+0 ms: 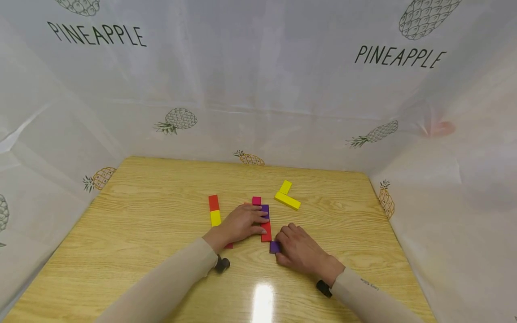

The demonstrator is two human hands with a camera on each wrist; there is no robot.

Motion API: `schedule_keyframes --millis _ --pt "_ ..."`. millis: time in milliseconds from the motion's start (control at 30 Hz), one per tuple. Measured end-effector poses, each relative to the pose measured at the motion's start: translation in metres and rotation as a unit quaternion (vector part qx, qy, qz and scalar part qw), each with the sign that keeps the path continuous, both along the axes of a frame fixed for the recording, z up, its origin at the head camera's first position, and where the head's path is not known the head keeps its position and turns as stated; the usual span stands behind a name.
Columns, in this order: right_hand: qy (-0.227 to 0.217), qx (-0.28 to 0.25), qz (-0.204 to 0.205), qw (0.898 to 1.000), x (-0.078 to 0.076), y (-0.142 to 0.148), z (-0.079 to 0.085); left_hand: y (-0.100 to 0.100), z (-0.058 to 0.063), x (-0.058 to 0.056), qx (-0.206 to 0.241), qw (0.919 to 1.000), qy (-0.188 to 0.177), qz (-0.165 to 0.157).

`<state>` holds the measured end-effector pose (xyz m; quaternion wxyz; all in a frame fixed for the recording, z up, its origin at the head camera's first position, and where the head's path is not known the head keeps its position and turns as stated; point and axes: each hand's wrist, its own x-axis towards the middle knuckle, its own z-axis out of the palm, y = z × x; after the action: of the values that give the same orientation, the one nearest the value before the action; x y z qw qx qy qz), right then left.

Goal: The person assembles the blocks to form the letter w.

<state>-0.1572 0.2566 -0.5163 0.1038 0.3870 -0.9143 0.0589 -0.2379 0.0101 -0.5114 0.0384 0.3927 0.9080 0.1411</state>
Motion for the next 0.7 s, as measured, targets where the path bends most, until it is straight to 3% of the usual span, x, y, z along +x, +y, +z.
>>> schedule_keyframes --millis 700 --pt "0.005 -0.004 0.006 1.0 -0.0014 0.0003 -0.0005 -0.0001 0.0034 0.0013 0.0 1.0 -0.008 0.002"
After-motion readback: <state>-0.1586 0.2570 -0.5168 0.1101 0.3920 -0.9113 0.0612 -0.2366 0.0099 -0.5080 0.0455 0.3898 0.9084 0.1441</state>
